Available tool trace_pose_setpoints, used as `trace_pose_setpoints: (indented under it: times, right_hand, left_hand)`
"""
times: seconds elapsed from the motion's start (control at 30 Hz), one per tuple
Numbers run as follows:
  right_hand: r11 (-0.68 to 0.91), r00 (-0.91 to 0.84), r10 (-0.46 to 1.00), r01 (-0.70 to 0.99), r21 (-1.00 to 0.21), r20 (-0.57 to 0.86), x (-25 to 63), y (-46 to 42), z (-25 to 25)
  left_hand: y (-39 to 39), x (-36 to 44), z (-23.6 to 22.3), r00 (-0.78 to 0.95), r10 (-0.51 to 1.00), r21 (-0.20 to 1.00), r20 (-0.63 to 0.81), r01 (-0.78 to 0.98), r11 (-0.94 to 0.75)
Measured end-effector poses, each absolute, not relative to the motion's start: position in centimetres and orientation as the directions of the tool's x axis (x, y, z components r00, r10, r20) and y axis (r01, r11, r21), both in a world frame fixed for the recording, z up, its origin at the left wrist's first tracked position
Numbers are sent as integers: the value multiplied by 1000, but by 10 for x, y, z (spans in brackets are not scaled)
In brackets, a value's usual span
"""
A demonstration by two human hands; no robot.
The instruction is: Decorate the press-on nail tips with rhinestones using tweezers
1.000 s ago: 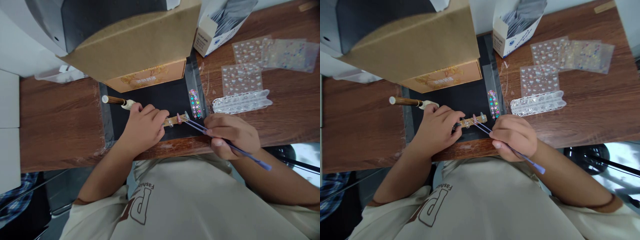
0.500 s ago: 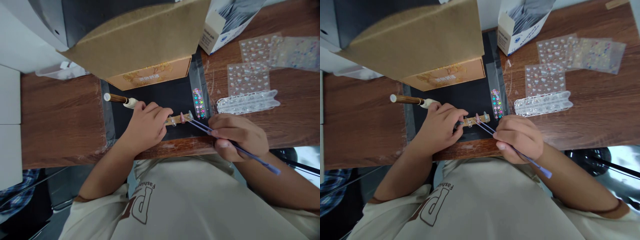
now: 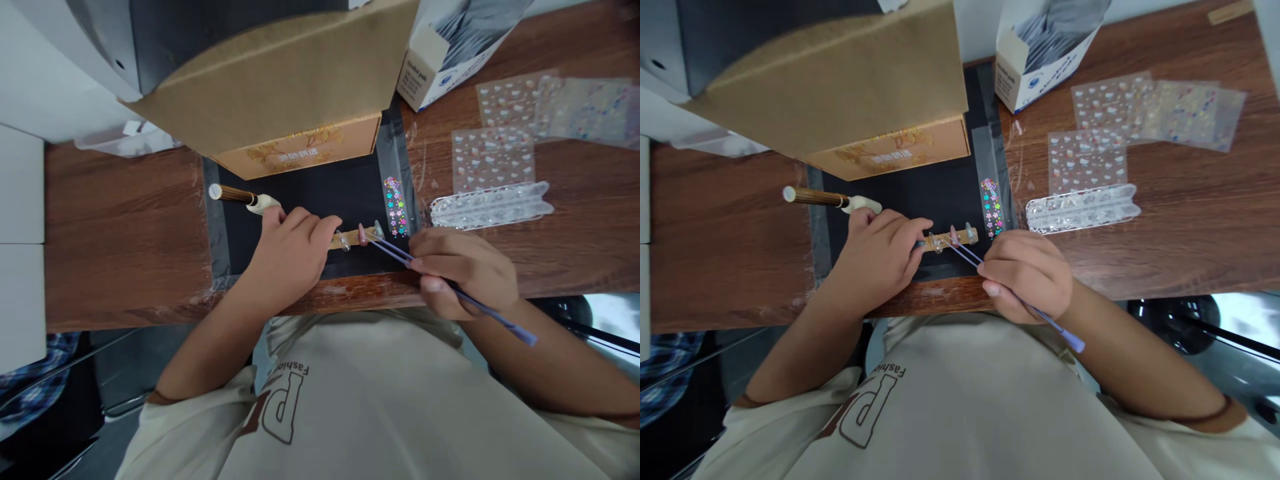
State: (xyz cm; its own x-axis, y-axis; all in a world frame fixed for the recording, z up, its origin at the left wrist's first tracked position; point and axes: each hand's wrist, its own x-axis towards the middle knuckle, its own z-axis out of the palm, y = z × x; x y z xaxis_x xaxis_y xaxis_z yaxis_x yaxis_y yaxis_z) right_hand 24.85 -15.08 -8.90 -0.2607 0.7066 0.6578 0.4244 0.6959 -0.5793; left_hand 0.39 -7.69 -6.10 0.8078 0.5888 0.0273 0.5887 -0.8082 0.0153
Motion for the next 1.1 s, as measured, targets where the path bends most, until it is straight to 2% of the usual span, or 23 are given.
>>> trace_pose_setpoints:
  times: [0.1, 0.43, 0.73, 0.87, 1.1]
  right_hand:
    - [783, -293, 613, 353, -512, 734, 248, -147, -85]
    - [795, -224, 582, 361, -488, 782, 243, -147, -89]
    - [807, -230, 562, 360, -467, 794, 243, -145, -90]
    - [809, -263, 568, 352, -470, 780, 244, -145, -89]
    - [801, -287, 582, 361, -477, 761, 245, -146, -85]
  left_hand:
    - [-81, 6, -62, 785, 619, -2, 26, 620, -785]
    - [-88, 15, -60, 712, 702, -48, -18, 700, -712]
    - [-89, 14, -58, 698, 710, 45, -91, 715, -698]
    - [-90, 13, -60, 700, 713, 64, -45, 714, -697]
    - [-93, 12, -63, 709, 704, 32, 45, 704, -710]
